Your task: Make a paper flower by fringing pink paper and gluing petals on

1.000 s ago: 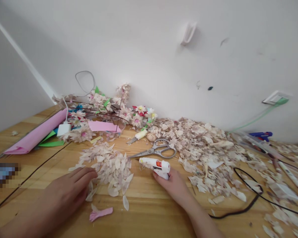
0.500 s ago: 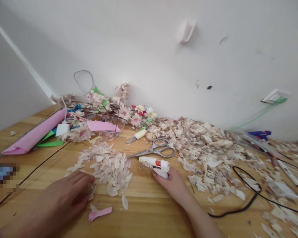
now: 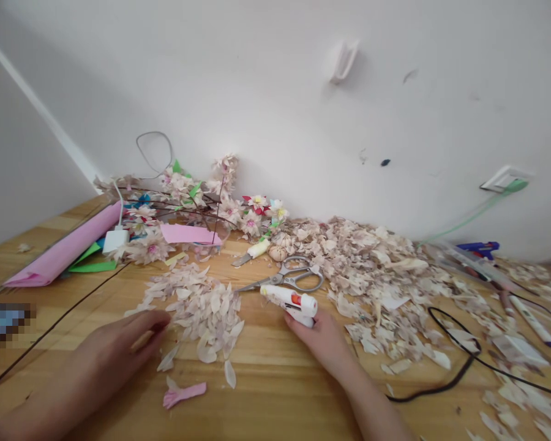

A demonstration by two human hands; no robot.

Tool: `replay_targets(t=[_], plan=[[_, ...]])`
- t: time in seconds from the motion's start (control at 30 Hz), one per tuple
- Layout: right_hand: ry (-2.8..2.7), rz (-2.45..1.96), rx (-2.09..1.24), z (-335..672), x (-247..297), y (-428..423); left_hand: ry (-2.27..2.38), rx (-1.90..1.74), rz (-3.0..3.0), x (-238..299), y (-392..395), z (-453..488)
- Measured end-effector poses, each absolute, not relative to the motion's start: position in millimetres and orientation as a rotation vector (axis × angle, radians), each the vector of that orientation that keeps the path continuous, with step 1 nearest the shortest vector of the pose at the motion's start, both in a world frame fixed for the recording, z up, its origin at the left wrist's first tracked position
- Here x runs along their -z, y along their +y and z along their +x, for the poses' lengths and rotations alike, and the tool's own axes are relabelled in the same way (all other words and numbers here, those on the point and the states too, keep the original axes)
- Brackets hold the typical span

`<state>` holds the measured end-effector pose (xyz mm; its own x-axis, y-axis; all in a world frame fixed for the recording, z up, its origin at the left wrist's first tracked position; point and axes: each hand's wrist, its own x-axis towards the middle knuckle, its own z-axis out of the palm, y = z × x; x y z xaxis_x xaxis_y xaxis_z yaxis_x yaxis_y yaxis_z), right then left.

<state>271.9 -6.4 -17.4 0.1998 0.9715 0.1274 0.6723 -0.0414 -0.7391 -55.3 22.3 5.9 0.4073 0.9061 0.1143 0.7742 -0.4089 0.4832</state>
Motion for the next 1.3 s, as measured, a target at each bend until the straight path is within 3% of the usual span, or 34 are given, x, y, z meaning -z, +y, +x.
replay_targets(t=[0.17,0.33,0.53,1.3], plan=[[-1.382,-1.677,-0.491,266,2,-17,1.305,-0.877,1.571,4,25,-46],[-1.612,-1.531,-0.567,238,-6,-36,1.133,-0.916,1.086,7,23,-35],[-2.062,-1.318,-0.594,204,-16,-45,1.139,-0.996,0.900,-4,19,-28],[-2.127,-1.370,-0.491,196,-10,-42,1.042,-0.961,0.746,-4,13,-23]])
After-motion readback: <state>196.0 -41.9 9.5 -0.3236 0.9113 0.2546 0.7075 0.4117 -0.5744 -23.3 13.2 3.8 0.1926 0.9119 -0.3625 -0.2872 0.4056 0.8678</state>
